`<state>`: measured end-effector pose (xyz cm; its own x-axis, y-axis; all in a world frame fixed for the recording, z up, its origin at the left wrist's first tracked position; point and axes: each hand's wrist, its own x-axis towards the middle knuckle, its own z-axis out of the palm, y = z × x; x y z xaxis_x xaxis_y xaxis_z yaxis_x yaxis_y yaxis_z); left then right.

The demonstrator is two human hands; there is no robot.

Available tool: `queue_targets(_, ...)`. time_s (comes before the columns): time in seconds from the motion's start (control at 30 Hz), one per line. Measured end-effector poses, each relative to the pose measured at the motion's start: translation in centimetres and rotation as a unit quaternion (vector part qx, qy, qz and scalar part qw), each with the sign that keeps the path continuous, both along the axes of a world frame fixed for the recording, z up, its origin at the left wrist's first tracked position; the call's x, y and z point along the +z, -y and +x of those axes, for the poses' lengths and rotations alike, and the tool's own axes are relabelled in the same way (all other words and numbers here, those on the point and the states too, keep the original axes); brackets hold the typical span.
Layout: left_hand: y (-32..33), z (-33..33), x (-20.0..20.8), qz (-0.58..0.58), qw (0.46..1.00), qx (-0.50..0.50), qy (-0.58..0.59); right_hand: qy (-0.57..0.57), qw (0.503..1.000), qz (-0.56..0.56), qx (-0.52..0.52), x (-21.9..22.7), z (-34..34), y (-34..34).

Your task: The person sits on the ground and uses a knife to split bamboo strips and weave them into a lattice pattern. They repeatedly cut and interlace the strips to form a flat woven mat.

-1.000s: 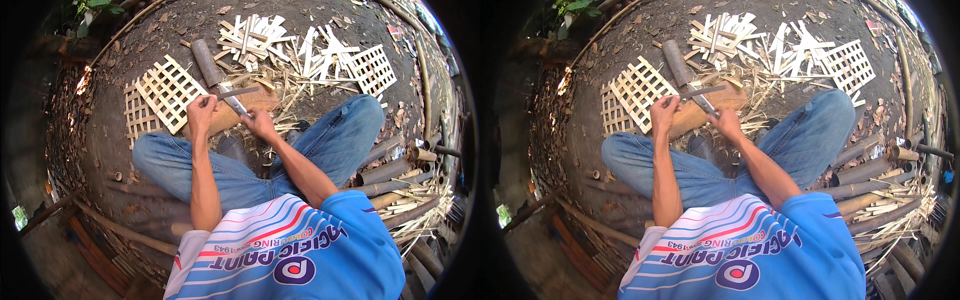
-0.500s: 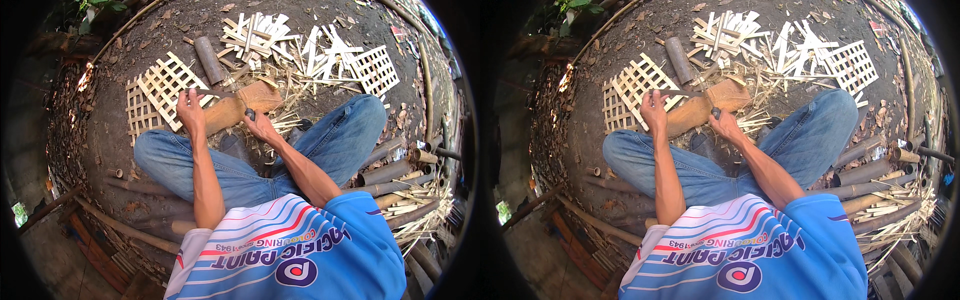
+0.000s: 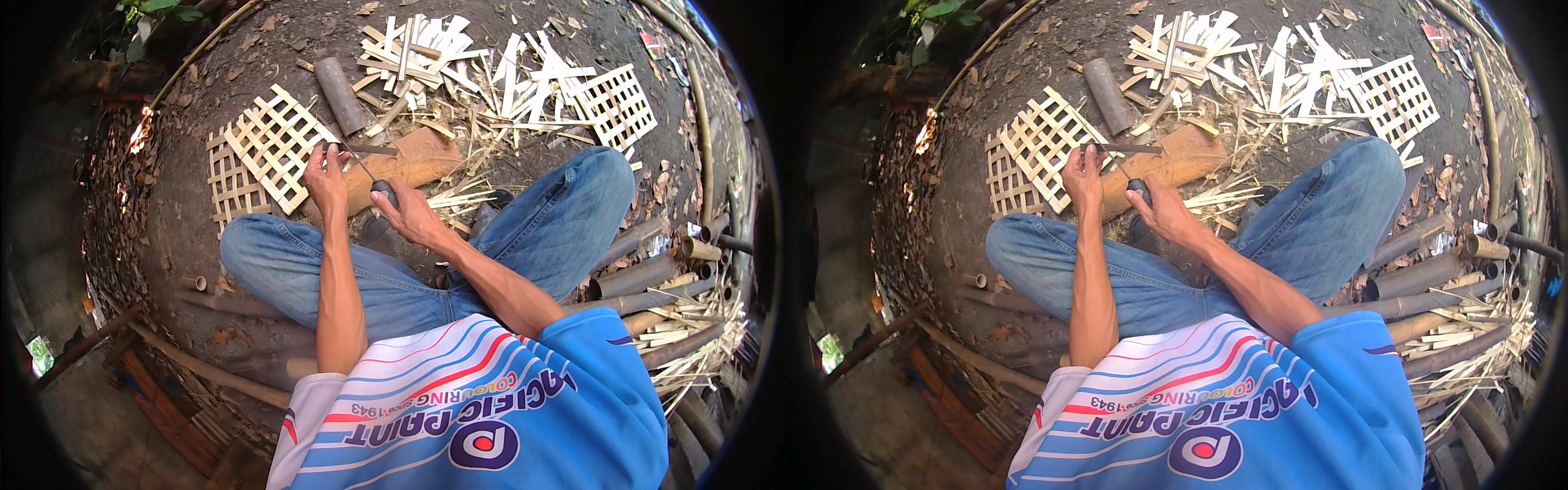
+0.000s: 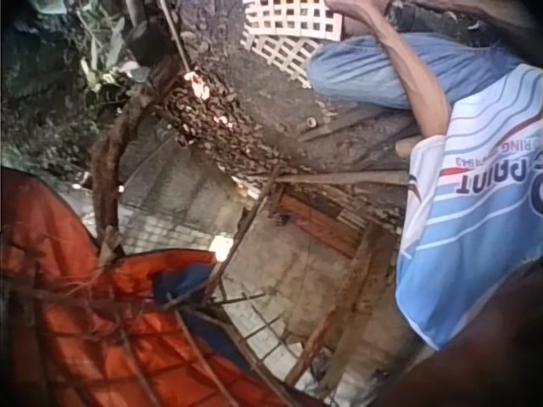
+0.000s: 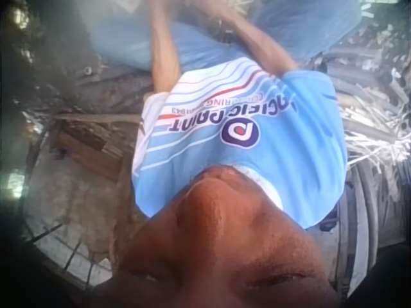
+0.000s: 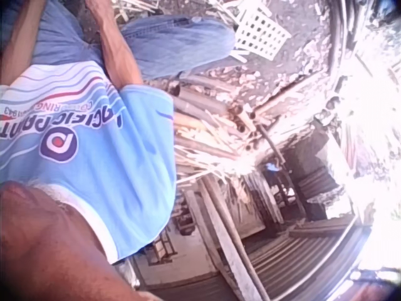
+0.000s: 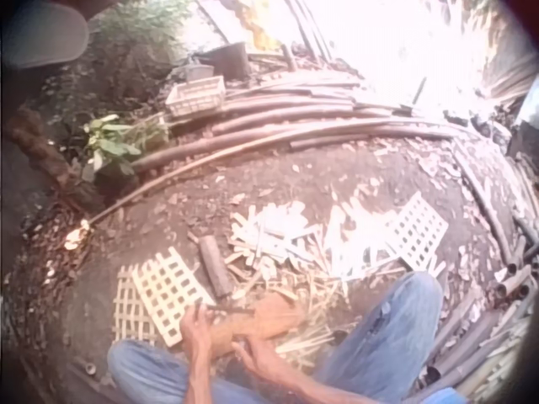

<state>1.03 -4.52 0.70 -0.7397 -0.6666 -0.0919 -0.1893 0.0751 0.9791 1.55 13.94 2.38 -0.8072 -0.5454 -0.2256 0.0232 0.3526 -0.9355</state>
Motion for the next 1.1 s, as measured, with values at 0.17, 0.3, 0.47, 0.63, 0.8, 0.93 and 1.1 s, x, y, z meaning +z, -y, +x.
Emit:
queue_targets(0.17, -0.8, -0.1, 1.0, 0.003, 1.000, 0.013, -0.001, 0.055, 0.997, 0.047, -0.022, 0.4, -0.5, -0.7)
queue_targets(0.3, -0.4, -0.2, 0.2, 0.012, 1.000, 0.005, -0.013, 0.058, 0.998, 0.020, -0.023, 1.5, -0.1, -0.9)
queue_targets(0.47, -0.1, -0.1, 0.0, 0.046, 0.999, 0.020, -0.017, 0.055, 0.998, 0.012, -0.021, 1.3, -0.1, -0.6)
queue_targets(0.63, -0.5, 0.1, 0.7, 0.040, 0.999, 0.018, 0.000, 0.022, 0.998, 0.048, -0.036, -0.1, 0.5, -1.0)
queue_targets(0.8, -0.6, 0.0, 0.6, 0.025, 0.999, 0.020, -0.008, 0.028, 0.998, 0.044, -0.043, -0.3, 1.6, -1.2)
queue_targets(0.93, -0.6, -0.1, 0.7, 0.040, 0.999, 0.034, -0.014, 0.050, 0.995, 0.078, -0.033, 0.4, 1.2, -1.4)
queue_targets(1.1, 0.2, 0.1, 0.0, 0.051, 0.998, 0.020, -0.004, 0.048, 0.995, 0.067, -0.057, -1.7, 1.6, -1.7)
